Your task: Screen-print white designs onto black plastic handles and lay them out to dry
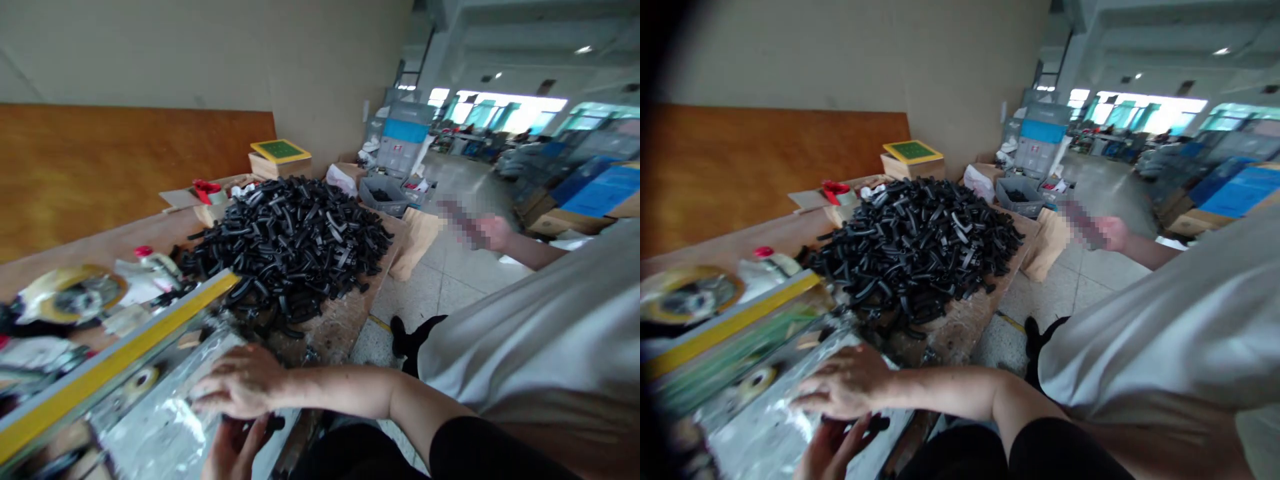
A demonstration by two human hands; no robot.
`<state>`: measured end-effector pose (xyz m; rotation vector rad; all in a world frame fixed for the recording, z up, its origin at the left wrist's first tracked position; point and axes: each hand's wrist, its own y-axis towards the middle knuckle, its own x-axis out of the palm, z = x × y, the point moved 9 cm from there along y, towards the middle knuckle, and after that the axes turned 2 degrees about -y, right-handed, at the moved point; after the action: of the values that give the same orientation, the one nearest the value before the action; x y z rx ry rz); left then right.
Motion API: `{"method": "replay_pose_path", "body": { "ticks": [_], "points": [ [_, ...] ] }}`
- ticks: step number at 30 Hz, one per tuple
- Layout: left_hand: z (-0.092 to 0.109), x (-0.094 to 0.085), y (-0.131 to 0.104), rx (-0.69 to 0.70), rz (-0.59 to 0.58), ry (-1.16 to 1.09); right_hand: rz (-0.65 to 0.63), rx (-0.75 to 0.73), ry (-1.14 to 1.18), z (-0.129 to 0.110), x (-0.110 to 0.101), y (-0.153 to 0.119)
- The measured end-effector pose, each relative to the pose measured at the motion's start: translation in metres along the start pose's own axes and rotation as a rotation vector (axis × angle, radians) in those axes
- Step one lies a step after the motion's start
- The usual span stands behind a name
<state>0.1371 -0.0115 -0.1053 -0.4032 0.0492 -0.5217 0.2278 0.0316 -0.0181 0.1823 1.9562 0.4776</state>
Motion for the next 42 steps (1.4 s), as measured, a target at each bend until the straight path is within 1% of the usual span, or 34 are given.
{"method": "replay_pose_path", "body": {
  "ticks": [2, 3, 4, 6, 7, 9, 11, 13, 15, 17, 19, 21, 23, 25, 28, 30, 32, 33, 34, 35, 36, 39, 40, 42],
  "points": [
    [0.012, 0.005, -0.014, -0.017, -0.012, -0.080, 0.035, 0.067, 0.023, 0.017, -0.016, -0.001],
    [0.017, 0.007, -0.018, -0.023, -0.027, -0.119, 0.070, 0.136, 0.045, 0.031, -0.022, -0.002],
    [0.022, 0.005, -0.020, -0.019, -0.017, -0.168, 0.101, 0.216, 0.070, 0.046, -0.026, -0.005],
    [0.028, -0.002, -0.020, -0.017, 0.008, -0.250, 0.127, 0.319, 0.182, 0.067, -0.026, -0.010],
    [0.029, -0.006, -0.020, -0.014, 0.024, -0.284, 0.122, 0.328, 0.265, 0.070, -0.024, -0.013],
    [0.027, -0.014, -0.019, -0.011, 0.050, -0.332, 0.068, 0.278, 0.400, 0.059, -0.022, -0.020],
    [0.024, -0.021, -0.019, 0.003, 0.084, -0.363, -0.010, 0.172, 0.469, 0.032, -0.024, -0.030],
    [0.021, -0.025, -0.018, 0.034, 0.127, -0.394, -0.100, 0.052, 0.485, 0.002, -0.021, -0.039],
    [0.014, -0.031, -0.016, 0.058, 0.192, -0.451, -0.179, -0.038, 0.453, -0.018, -0.011, -0.043],
    [0.006, -0.035, -0.014, 0.052, 0.234, -0.514, -0.226, -0.087, 0.395, -0.023, 0.003, -0.040],
    [-0.002, -0.039, -0.013, 0.014, 0.257, -0.534, -0.244, -0.125, 0.353, -0.016, 0.019, -0.030],
    [-0.008, -0.045, -0.016, -0.031, 0.270, -0.503, -0.250, -0.145, 0.305, -0.002, 0.035, -0.016],
    [-0.015, -0.054, -0.023, -0.066, 0.302, -0.462, -0.262, -0.142, 0.217, 0.015, 0.053, -0.002],
    [-0.022, -0.065, -0.030, -0.077, 0.351, -0.440, -0.296, -0.154, 0.121, 0.027, 0.073, 0.009],
    [-0.036, -0.083, -0.041, -0.080, 0.440, -0.443, -0.359, -0.225, 0.027, 0.030, 0.095, 0.015],
    [-0.044, -0.095, -0.046, -0.080, 0.476, -0.450, -0.380, -0.250, -0.008, 0.029, 0.102, 0.014],
    [-0.046, -0.109, -0.051, -0.063, 0.519, -0.447, -0.391, -0.252, -0.036, 0.028, 0.103, 0.012],
    [-0.042, -0.118, -0.053, -0.043, 0.546, -0.438, -0.388, -0.251, -0.050, 0.027, 0.102, 0.011],
    [-0.034, -0.127, -0.054, -0.009, 0.576, -0.428, -0.381, -0.258, -0.061, 0.025, 0.101, 0.011],
    [-0.022, -0.136, -0.055, 0.039, 0.605, -0.420, -0.374, -0.277, -0.063, 0.021, 0.101, 0.010],
    [-0.005, -0.145, -0.055, 0.104, 0.636, -0.418, -0.371, -0.309, -0.056, 0.016, 0.101, 0.010],
    [0.063, -0.168, -0.054, 0.368, 0.714, -0.435, -0.416, -0.408, 0.001, 0.000, 0.113, 0.010],
    [0.086, -0.172, -0.053, 0.449, 0.723, -0.435, -0.436, -0.401, 0.009, -0.001, 0.119, 0.012],
    [0.122, -0.174, -0.049, 0.551, 0.716, -0.405, -0.439, -0.300, -0.007, 0.010, 0.126, 0.021]
  ]
}}
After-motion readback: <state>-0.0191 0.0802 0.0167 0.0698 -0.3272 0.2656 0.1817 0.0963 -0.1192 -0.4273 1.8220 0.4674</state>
